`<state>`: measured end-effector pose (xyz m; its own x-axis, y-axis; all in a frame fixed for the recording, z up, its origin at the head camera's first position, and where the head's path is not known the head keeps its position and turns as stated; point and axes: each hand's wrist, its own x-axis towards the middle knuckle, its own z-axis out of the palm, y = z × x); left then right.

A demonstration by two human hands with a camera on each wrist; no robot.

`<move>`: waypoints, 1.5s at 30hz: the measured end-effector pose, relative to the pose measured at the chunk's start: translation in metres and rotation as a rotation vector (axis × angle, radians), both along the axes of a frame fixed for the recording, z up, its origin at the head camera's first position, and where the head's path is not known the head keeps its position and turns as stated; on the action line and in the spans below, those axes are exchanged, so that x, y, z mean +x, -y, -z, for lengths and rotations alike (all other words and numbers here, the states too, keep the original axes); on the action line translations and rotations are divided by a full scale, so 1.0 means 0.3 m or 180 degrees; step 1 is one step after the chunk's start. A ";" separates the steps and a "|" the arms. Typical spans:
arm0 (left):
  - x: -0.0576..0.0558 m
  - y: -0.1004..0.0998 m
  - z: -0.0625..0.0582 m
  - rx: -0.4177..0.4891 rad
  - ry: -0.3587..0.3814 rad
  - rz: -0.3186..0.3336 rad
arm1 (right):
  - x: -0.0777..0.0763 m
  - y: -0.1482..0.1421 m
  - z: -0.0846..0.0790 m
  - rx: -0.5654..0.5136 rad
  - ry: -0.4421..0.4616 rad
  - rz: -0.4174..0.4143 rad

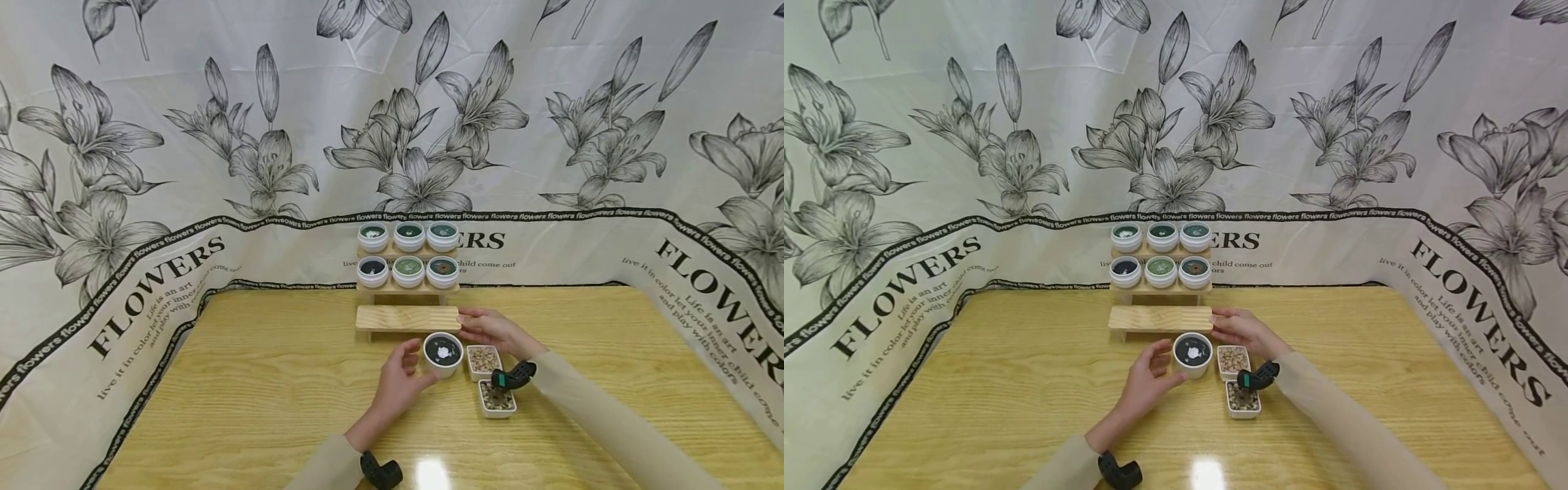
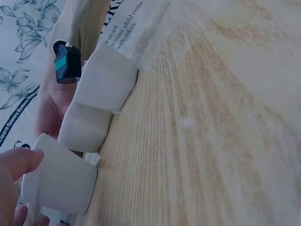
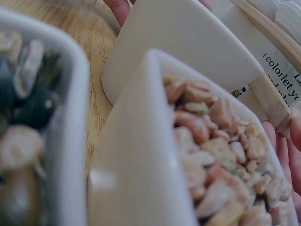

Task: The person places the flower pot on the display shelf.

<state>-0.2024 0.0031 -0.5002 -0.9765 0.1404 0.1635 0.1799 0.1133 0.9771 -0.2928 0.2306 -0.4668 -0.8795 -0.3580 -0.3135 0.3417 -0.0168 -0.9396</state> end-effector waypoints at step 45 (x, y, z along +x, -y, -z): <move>-0.059 -0.077 0.020 -0.0244 -0.0258 0.0207 | -0.002 0.000 -0.002 0.0019 0.0093 0.0058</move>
<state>-0.2202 0.0261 -0.5061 -0.9489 0.2180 0.2280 0.2674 0.1725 0.9480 -0.2933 0.2306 -0.4663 -0.8763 -0.3401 -0.3411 0.3687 -0.0178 -0.9294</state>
